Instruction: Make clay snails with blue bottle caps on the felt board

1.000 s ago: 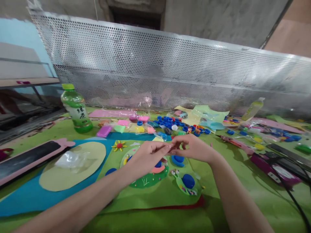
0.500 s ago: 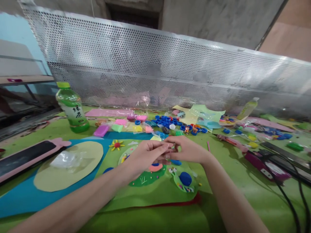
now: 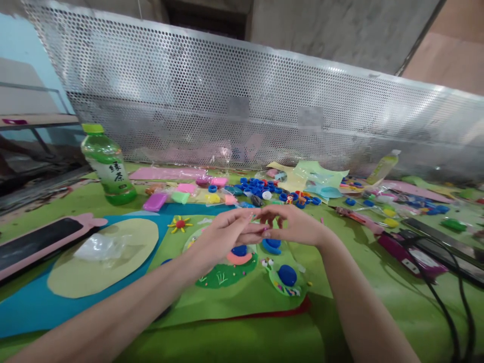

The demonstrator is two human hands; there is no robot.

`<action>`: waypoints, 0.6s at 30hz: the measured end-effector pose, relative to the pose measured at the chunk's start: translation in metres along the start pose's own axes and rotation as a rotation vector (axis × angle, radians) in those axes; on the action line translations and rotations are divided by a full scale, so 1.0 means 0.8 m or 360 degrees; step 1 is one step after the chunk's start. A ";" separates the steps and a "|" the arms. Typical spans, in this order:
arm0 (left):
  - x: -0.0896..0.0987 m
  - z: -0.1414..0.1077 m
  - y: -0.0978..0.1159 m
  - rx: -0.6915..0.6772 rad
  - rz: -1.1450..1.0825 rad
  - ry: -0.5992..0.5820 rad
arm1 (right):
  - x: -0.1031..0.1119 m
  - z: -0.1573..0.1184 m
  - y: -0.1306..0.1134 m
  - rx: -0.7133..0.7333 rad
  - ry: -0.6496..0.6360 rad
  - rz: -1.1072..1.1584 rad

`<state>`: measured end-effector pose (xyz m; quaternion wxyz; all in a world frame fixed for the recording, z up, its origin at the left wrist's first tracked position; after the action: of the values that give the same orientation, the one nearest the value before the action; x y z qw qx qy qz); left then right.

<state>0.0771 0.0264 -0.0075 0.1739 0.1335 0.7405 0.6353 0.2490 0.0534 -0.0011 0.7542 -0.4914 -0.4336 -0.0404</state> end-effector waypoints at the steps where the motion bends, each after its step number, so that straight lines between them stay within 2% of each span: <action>1: 0.001 0.000 0.001 -0.0002 -0.0022 -0.0003 | 0.003 -0.001 0.001 -0.0016 0.0010 0.0025; 10: 0.002 0.002 0.001 -0.0011 0.0043 -0.0106 | 0.012 -0.006 0.005 -0.0090 0.0000 0.0064; 15: -0.001 0.004 -0.004 0.0093 -0.0042 -0.0093 | 0.002 -0.001 0.000 -0.0079 -0.0058 0.0027; 18: -0.005 0.003 -0.008 0.0061 0.0015 -0.0107 | -0.006 0.002 -0.008 -0.0036 -0.0100 0.0003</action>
<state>0.0817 0.0261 -0.0135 0.1931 0.1616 0.7456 0.6170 0.2417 0.0498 0.0003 0.7346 -0.5014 -0.4562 -0.0290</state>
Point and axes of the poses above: each hand's wrist, its own z-axis towards the middle knuckle, its own x-axis out of the back of the hand, y = z × x, the point moved 2 cm from there along z, towards the middle knuckle, and after that the axes turned 7 degrees about z, right-handed, at the moved point
